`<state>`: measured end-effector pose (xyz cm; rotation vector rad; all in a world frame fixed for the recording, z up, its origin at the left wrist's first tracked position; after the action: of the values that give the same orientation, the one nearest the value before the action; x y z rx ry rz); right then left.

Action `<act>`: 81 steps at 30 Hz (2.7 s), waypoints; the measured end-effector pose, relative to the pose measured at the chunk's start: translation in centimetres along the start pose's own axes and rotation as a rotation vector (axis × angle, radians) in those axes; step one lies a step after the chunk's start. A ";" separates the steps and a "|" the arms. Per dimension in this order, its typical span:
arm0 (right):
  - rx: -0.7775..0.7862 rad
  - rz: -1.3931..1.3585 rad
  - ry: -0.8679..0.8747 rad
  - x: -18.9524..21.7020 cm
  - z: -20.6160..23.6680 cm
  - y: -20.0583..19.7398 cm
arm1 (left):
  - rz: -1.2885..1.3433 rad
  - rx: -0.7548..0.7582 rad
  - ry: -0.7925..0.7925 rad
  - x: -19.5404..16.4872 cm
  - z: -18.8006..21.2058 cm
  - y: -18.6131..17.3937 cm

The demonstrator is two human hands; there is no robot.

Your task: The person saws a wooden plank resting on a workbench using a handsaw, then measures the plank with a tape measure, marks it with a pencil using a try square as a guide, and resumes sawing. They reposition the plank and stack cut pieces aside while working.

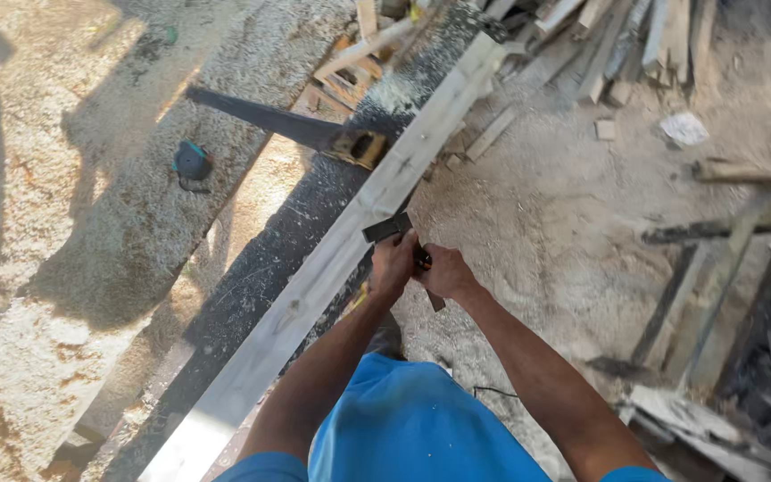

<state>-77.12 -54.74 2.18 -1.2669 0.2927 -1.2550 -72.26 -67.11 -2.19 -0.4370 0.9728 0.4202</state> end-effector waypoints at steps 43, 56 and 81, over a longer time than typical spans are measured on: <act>-0.033 -0.026 -1.167 20.1 -57.7 1.8 | 0.116 -1.172 -0.287 -1.9 -26.6 -3.3; 0.380 0.578 -0.969 6.5 -37.5 2.7 | -0.077 -1.242 -0.146 -1.4 -23.4 0.1; -0.090 -0.628 -0.513 -34.5 -29.7 -28.2 | -0.385 -0.639 0.242 -13.1 -24.8 31.8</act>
<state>-127.56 -37.05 -0.74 -1.7825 -0.4582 -1.3771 -112.63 -55.58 -8.42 -1.2554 0.9455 0.3237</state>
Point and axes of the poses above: each hand's wrist, its own z-axis away from the middle knuckle, its own y-axis out of the palm, x = y × z, the point moved 1 cm from there along -z, towards the middle knuckle, and after that the axes turned 1 degree about y, right-handed, at the moved point
